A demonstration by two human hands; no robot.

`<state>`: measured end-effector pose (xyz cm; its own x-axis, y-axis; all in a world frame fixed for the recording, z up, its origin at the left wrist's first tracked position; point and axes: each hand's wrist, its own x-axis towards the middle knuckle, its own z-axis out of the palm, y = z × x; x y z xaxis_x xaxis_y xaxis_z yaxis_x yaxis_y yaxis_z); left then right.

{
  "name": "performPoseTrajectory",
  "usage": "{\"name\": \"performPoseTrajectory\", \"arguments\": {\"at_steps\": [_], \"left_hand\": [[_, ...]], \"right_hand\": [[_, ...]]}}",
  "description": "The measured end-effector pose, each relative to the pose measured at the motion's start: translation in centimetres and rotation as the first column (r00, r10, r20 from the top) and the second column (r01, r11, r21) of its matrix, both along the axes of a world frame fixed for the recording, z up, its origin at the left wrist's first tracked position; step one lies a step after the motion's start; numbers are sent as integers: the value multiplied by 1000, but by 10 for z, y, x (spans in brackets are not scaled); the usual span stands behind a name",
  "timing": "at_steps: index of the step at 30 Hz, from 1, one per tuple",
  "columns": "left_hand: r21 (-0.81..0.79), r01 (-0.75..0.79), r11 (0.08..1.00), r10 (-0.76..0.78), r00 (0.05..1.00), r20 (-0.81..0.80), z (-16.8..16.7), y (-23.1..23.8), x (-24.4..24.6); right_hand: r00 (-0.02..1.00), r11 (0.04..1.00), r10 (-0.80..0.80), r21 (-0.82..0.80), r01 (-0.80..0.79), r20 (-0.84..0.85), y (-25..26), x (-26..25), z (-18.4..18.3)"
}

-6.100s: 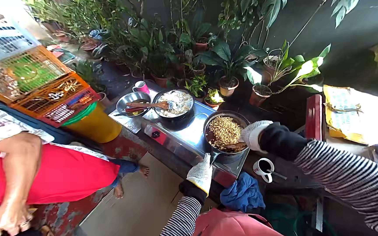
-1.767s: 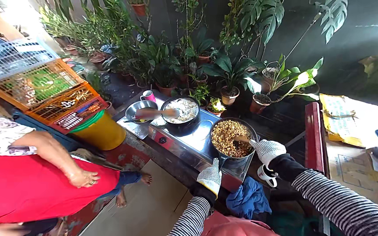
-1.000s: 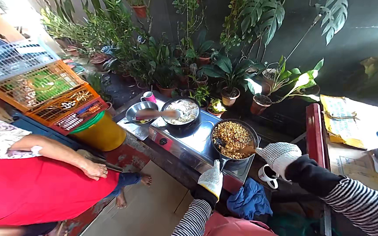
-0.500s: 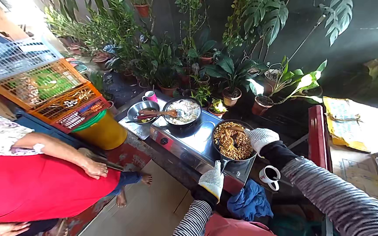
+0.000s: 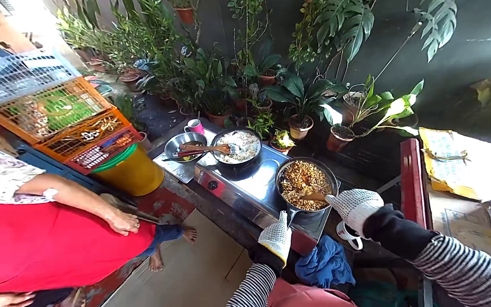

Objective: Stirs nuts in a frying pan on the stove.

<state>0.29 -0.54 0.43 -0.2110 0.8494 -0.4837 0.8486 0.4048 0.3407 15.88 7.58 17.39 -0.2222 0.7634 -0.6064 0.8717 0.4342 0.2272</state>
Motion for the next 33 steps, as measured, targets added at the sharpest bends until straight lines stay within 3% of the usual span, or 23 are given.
{"name": "performPoseTrajectory", "arguments": {"at_steps": [3, 9, 15, 19, 22, 25, 30, 33], "left_hand": [[-24, 7, 1000, -8, 1000, -17, 3, 1, 0], [-7, 27, 1000, -27, 1000, -5, -4, 0, -1], [15, 12, 1000, -12, 1000, -20, -5, 0, 0], [-19, 10, 1000, -10, 1000, -15, 0, 2, 0], [-20, 11, 1000, -11, 1000, -20, -1, 2, 0], [-11, 13, 1000, -13, 1000, -12, 0, 1, 0], [-19, 15, 1000, -15, 1000, -10, 2, 0, 0], [-44, 10, 999, -11, 1000, -17, 7, 1, 1]], "right_hand": [[998, 999, -52, 11, 52, 30, 3, 7, -20], [978, 975, -141, 152, 164, -151, 57, 13, -79], [974, 966, -144, 187, 176, -175, 79, -12, -42], [982, 983, -62, 159, 91, -179, 91, -41, -53], [988, 994, 40, 109, -24, -151, 73, -49, -60], [990, 996, 86, 20, -85, -107, 40, -38, -43], [1000, 1000, 20, 2, -20, -7, -5, -14, -8], [999, 998, -36, -40, 37, 35, -7, -9, -7]]}}
